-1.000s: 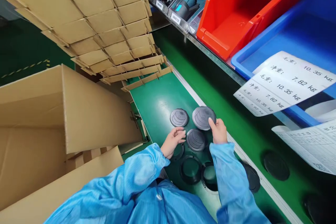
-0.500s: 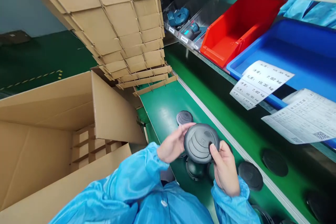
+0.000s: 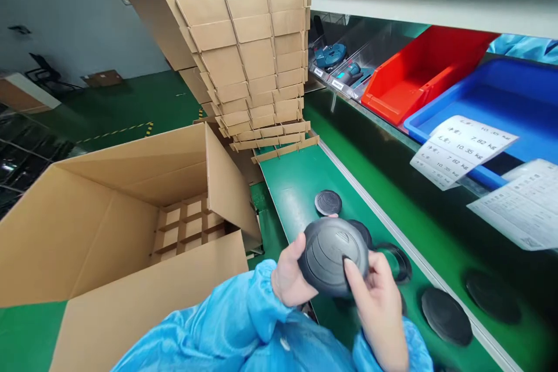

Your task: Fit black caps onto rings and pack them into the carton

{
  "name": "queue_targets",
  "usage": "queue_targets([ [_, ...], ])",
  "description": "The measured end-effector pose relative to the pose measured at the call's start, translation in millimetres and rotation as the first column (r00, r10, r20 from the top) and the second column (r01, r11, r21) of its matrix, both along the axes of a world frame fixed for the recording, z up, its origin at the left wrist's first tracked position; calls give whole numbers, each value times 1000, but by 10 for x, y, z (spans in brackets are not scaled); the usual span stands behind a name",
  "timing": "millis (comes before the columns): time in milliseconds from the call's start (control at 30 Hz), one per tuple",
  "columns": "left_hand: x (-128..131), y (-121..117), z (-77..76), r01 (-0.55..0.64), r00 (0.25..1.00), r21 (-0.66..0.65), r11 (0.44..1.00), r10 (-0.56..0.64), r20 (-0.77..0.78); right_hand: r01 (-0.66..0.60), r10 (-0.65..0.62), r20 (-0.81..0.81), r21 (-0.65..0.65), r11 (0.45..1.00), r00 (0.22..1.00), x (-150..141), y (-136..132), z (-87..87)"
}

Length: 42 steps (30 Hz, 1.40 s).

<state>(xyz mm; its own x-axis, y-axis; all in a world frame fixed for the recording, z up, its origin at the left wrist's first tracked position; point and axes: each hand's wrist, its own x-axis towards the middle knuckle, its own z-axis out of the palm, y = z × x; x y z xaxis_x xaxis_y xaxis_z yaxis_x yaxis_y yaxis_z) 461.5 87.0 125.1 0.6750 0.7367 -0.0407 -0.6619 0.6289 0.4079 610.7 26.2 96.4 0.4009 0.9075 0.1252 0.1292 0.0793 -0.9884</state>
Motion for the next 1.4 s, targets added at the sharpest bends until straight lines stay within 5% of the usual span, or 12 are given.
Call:
queue_targets([
  [100,-40,21,-134,6,999,-116,993,-12,-51,103,-187,438,207,973,879,-54,110,-35],
  [233,-89,-4,-272,101,990,-204,974,-119,-77,-41,-84,696,161,986,714,31,167,-170],
  [467,-23,-76,-403,45,993,-220,975,-68,-96,-211,180,529,-2,977,829,157,207,-378],
  [667,62,-65,-428,57,995,-286,956,-79,-66,-147,169,254,-101,984,952,145,157,-329],
  [867,126,-31,-471,70,994,-306,949,-92,-58,-124,131,72,-103,987,989,221,112,-409],
  [1000,155,31,-544,56,990,-334,941,-95,-104,-130,143,298,-64,989,944,176,66,-528],
  [1100,178,76,-652,33,968,-398,917,-128,-215,-259,245,544,-54,964,802,67,30,-672],
  [1200,243,83,-799,32,933,-449,893,-188,-307,-273,293,623,-130,953,726,26,36,-867],
  [1400,442,70,-896,172,902,-465,868,-329,-281,-202,280,486,-207,957,828,323,74,-984],
])
